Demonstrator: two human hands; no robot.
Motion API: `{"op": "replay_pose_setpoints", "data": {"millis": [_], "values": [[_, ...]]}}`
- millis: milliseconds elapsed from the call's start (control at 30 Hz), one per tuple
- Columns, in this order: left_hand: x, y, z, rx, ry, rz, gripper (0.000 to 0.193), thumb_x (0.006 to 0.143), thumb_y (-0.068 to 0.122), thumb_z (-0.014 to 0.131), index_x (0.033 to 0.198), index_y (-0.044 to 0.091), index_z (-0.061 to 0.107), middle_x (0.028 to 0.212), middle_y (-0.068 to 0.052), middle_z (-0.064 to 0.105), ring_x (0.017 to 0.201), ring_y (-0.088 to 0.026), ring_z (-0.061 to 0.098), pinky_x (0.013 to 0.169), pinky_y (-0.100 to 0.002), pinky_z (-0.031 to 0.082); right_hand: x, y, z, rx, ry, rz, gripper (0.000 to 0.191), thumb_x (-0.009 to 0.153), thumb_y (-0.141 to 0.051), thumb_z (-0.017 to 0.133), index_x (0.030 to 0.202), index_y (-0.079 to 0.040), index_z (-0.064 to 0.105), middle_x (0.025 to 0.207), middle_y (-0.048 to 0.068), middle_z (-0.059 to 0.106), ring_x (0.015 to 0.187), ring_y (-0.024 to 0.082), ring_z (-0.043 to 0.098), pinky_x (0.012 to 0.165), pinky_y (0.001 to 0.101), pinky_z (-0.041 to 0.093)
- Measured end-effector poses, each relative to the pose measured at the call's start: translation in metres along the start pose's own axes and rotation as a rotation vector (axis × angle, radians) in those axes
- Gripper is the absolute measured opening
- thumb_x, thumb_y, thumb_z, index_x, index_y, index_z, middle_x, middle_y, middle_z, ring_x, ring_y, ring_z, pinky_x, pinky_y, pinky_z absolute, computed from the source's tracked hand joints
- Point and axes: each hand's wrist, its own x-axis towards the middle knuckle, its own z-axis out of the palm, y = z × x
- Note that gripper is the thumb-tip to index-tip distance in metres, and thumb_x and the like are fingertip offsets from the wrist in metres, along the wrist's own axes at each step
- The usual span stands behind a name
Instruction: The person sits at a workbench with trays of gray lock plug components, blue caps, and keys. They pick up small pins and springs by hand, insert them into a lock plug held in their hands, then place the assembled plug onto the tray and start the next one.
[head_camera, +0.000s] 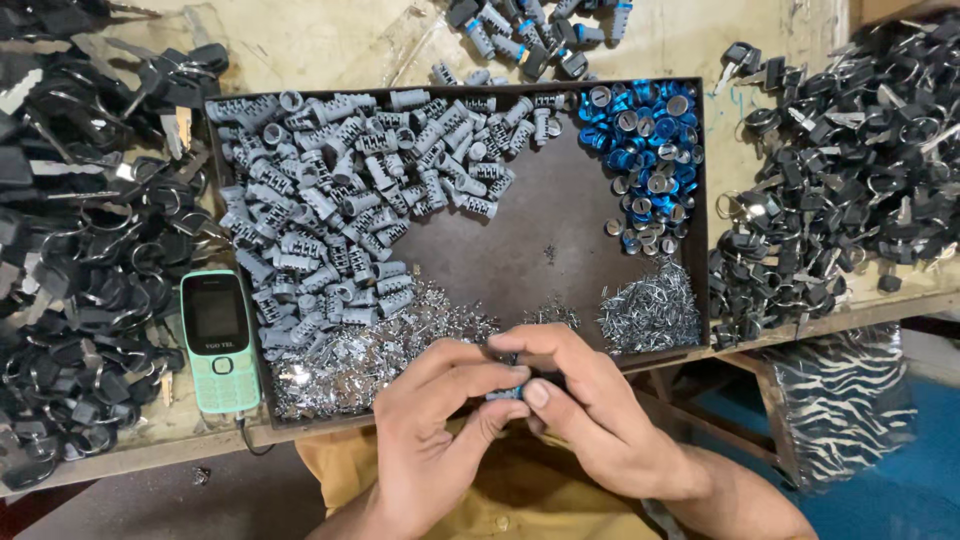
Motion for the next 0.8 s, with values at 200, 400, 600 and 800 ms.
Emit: {"op": "replay_pose_setpoints", "data": {"millis": [200,400,600,800], "values": [[-0.006,-0.011,-0.003,-0.07,0.067,-0.053,0.016,0.09,0.013,0.078,0.102,0.002,0.076,0.096,-0.004,0.07,0.076,-0.01,0.063,0.063,-0.023,0.049,-0.002,-0.007,0.0,-0.124,0.156,-0.225,0.026,0.096,-0.009,0.06,0.119,0.002,0.065,0.09,0.007,0.061,0.069,0.012,0.05,0.062,0.0272,0.042],[-0.012,-0.026,0.004,-1.072,-0.181,-0.573,0.023,0.099,0.02,0.075,0.098,-0.002,0.069,0.083,-0.001,0.06,0.061,-0.005,0.043,0.053,-0.022,0.03,0.003,-0.014,0.011,-0.597,0.238,-0.532,0.034,0.079,-0.009,0.087,0.11,-0.005,0.074,0.081,0.004,0.055,0.067,0.014,0.054,0.059,0.0252,0.044],[-0.017,-0.029,0.006,-1.058,-0.245,-0.628,0.025,0.095,0.02,0.077,0.1,-0.003,0.071,0.083,0.001,0.059,0.06,-0.005,0.045,0.05,-0.023,0.031,0.005,-0.007,0.003,-0.596,0.242,-0.649,0.047,0.068,-0.025,0.097,0.102,-0.006,0.071,0.079,0.003,0.056,0.066,0.014,0.055,0.057,0.0254,0.042],[-0.014,-0.027,0.006,-1.061,-0.24,-0.666,0.023,0.093,0.018,0.077,0.102,-0.002,0.071,0.081,-0.001,0.061,0.06,-0.003,0.047,0.05,-0.021,0.033,-0.003,0.006,0.007,-0.47,0.27,-0.571,0.054,0.075,-0.029,0.094,0.111,-0.006,0.062,0.085,0.005,0.057,0.067,0.011,0.052,0.059,0.0232,0.041]]}}
